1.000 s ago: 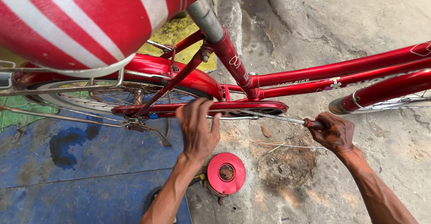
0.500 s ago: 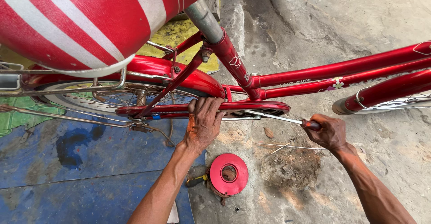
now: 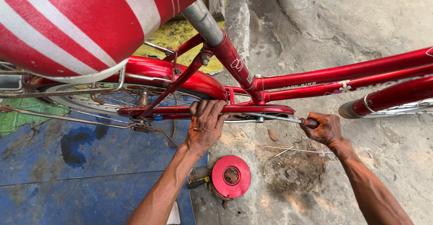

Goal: The person removes the chain guard from a red bicycle. They use a screwdriver to loosen the bolts securing the guard, then detach and remove the red metal cover from the crank area.

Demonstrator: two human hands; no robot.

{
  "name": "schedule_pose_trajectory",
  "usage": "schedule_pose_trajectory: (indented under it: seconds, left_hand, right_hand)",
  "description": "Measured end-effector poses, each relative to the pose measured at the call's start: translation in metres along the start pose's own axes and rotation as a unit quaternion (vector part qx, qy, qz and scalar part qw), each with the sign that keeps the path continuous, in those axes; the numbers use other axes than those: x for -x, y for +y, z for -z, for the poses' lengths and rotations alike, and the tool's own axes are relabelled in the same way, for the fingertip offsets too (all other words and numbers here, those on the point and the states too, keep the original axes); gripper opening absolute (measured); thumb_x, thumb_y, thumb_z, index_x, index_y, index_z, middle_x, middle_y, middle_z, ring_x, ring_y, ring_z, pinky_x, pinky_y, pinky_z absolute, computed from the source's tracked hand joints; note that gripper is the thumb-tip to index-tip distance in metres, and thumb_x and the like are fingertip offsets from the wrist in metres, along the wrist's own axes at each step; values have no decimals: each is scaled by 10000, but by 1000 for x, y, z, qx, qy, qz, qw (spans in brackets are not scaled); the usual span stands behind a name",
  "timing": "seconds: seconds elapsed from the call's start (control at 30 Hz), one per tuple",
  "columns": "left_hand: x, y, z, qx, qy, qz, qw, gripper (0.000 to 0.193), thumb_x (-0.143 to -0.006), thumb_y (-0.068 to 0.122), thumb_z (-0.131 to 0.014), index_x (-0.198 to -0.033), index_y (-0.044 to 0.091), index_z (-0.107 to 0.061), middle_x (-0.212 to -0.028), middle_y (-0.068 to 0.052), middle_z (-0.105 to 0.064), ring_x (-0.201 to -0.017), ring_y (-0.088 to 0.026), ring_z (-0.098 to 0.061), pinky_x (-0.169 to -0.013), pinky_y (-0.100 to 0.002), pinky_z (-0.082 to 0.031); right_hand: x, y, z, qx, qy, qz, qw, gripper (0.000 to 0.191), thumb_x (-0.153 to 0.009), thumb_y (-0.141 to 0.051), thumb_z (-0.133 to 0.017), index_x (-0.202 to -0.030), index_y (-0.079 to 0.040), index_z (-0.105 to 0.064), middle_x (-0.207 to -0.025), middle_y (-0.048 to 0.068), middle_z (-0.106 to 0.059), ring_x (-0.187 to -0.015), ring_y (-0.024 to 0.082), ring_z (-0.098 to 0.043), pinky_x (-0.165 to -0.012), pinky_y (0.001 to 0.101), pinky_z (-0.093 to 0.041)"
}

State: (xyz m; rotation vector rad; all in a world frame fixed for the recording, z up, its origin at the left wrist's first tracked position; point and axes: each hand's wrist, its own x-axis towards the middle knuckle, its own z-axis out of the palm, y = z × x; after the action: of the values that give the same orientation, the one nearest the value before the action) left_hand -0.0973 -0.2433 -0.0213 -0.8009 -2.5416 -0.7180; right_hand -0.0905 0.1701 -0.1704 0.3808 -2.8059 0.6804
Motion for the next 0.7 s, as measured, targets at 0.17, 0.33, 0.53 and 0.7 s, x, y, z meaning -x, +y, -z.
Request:
schedule_pose_trajectory:
  seconds: [0.17,0.33,0.53,0.7]
  left_hand:
    - [1,-2,-2,3,2,3,1000,423,-899,152,-728,-1287,98,-570,-1213,-64,-633,-1169,-276,-557,-1023,-485,-320]
    - [1,-3,-1,10,-8,7,1000,415,-907,156,-714,-1292,90,-575,-1203,-66,-638,-1138,-268,-561,-997,-477,-319]
    - [-1,-3,0,13,-15,9,1000,386,-942,192,-694,-1296,92,-578,-1184,-59,-643,-1105,-253,-564,-992,-472,-319]
    - [-3,0,2,16,-12,11,1000,394,-949,209,-691,-1321,127,-593,-1152,-34,-642,-1083,-243,-562,-974,-466,-324]
  right_hand:
    - [-2,-5,-3,-21,3,1,1000,468,-896,-532,-649,-608,-170,-577,-467,-43,-543,-352,96,-459,-358,318,-364]
    - [2,-9,-2,-10,74,41,996,435,-929,-488,-676,-655,-167,-571,-503,-29,-517,-406,103,-454,-418,311,-343]
    - [13,-4,-11,58,150,33,986,425,-940,-469,-722,-675,-187,-547,-522,-43,-459,-433,91,-404,-430,298,-311]
    - [19,-10,-10,72,189,20,979,420,-948,-433,-749,-673,-178,-559,-541,-35,-465,-456,111,-407,-466,319,-302]
